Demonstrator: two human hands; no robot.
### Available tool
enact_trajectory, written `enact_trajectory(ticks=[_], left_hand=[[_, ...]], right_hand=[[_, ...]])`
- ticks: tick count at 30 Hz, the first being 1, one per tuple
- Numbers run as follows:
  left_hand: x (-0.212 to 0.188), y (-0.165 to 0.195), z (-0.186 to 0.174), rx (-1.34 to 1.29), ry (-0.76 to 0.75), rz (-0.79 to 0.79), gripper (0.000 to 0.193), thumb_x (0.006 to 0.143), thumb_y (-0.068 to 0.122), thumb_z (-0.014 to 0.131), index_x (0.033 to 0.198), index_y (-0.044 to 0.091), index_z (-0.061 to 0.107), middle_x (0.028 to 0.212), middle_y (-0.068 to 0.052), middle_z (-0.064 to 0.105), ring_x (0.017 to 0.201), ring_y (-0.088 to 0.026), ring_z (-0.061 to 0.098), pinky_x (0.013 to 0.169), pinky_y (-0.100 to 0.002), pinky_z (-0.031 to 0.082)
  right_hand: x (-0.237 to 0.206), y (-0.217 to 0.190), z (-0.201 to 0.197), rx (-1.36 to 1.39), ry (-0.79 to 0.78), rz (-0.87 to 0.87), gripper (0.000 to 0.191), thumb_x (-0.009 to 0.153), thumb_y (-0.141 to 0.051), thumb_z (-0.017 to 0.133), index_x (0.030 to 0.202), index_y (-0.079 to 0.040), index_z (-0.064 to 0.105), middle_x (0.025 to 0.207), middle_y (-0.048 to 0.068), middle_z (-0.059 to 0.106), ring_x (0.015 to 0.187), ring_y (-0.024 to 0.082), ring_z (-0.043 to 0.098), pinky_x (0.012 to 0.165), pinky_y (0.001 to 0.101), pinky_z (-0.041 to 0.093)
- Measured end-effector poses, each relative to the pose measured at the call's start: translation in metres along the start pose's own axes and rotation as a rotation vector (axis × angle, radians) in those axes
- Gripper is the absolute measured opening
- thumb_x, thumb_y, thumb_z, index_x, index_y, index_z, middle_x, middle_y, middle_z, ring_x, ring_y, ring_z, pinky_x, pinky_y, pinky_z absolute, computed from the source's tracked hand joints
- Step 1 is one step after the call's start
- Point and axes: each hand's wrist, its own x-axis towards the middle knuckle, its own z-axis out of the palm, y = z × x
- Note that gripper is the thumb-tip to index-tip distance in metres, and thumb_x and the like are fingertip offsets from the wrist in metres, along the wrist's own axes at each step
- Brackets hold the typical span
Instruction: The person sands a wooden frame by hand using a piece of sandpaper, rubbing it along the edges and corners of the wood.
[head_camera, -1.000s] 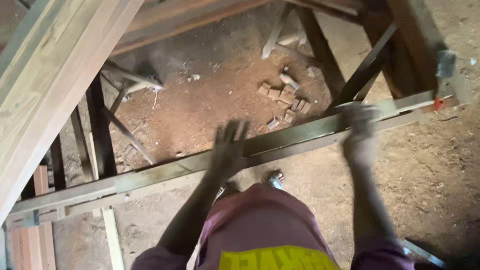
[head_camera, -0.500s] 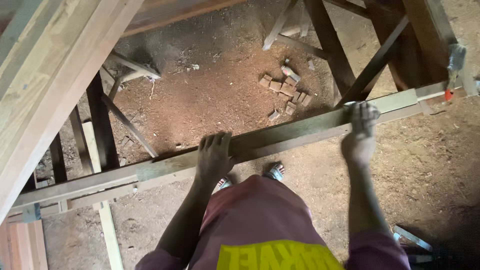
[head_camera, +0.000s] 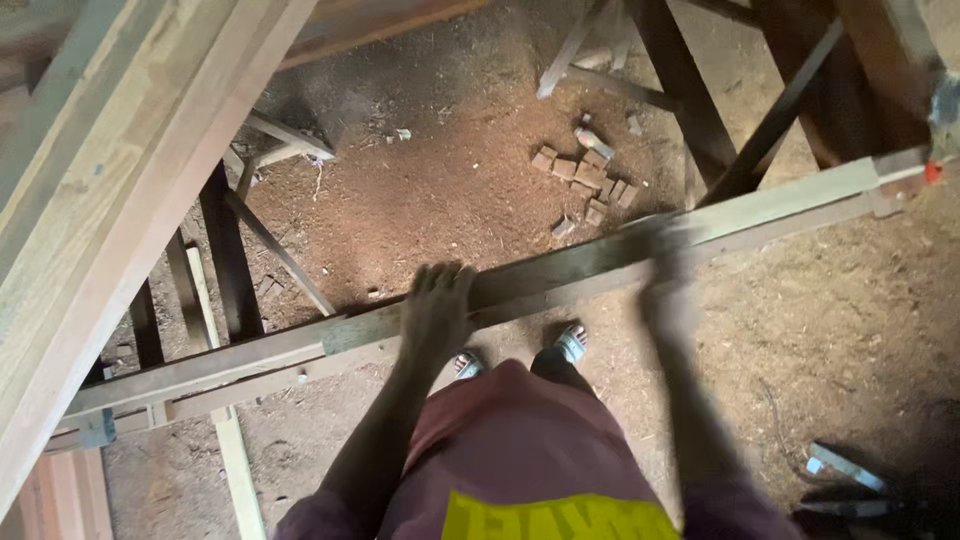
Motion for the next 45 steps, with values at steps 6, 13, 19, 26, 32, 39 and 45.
enact_trajectory(ticks=[6,13,19,26,32,39,45], left_hand=[[-0.005,-0.017,-0.016,0.015,-0.246,-0.152,0.051,0.08,0.041,0.082,0.115,0.007,0.066,0.108,-0.014,0.071,0.103,-0.034,0.068,0.086,-0.05,0.055],[-0.009,-0.019,-0.009,0.068,-0.187,-0.128,0.042,0.079,0.026,0.079,0.113,0.007,0.066,0.108,-0.013,0.071,0.105,-0.032,0.068,0.088,-0.047,0.057],[-0.007,-0.019,-0.016,-0.022,-0.307,-0.183,0.066,0.072,0.052,0.086,0.111,0.002,0.064,0.104,-0.016,0.069,0.106,-0.035,0.066,0.084,-0.048,0.056],[-0.002,-0.015,-0.022,0.063,-0.238,-0.096,0.063,0.079,0.056,0.08,0.111,0.003,0.064,0.106,-0.017,0.069,0.103,-0.035,0.067,0.083,-0.048,0.057],[-0.008,-0.019,-0.013,0.072,-0.291,-0.094,0.063,0.083,0.051,0.078,0.116,0.0,0.063,0.108,-0.02,0.068,0.101,-0.035,0.067,0.082,-0.048,0.056],[-0.011,-0.02,-0.008,-0.006,-0.216,-0.12,0.046,0.091,0.044,0.072,0.113,0.004,0.065,0.109,-0.017,0.07,0.102,-0.035,0.067,0.086,-0.049,0.055],[-0.012,-0.019,-0.013,0.015,-0.274,-0.102,0.059,0.085,0.05,0.075,0.114,0.001,0.062,0.106,-0.019,0.069,0.101,-0.035,0.067,0.083,-0.048,0.055]], right_hand=[[-0.03,-0.095,0.05,0.271,-0.227,-0.302,0.045,0.1,-0.004,0.041,0.141,-0.003,0.058,0.144,0.017,0.063,0.135,0.03,0.06,0.117,0.0413,0.047],[-0.011,-0.042,0.001,-0.032,0.015,-0.022,0.045,0.098,-0.003,0.043,0.14,-0.002,0.059,0.143,0.017,0.063,0.133,0.03,0.062,0.116,0.0411,0.048],[-0.031,-0.11,0.029,0.242,-0.218,-0.265,0.046,0.096,-0.002,0.046,0.14,-0.001,0.059,0.142,0.017,0.064,0.132,0.03,0.063,0.115,0.0409,0.05],[-0.025,-0.082,0.015,0.028,-0.012,-0.067,0.047,0.094,0.0,0.049,0.139,0.0,0.06,0.141,0.017,0.065,0.13,0.03,0.064,0.114,0.0407,0.051],[-0.038,-0.078,0.016,-0.117,0.069,-0.301,0.047,0.092,0.001,0.051,0.138,0.0,0.06,0.14,0.017,0.065,0.129,0.03,0.066,0.112,0.0406,0.053],[-0.054,-0.132,0.053,0.173,-0.13,-0.238,0.057,0.087,0.009,0.054,0.144,-0.001,0.054,0.146,0.018,0.06,0.137,0.031,0.058,0.118,0.0425,0.046],[-0.017,-0.06,0.016,0.386,-0.085,0.013,0.068,0.086,0.015,0.054,0.151,-0.004,0.048,0.154,0.018,0.054,0.147,0.032,0.049,0.125,0.0452,0.04]])
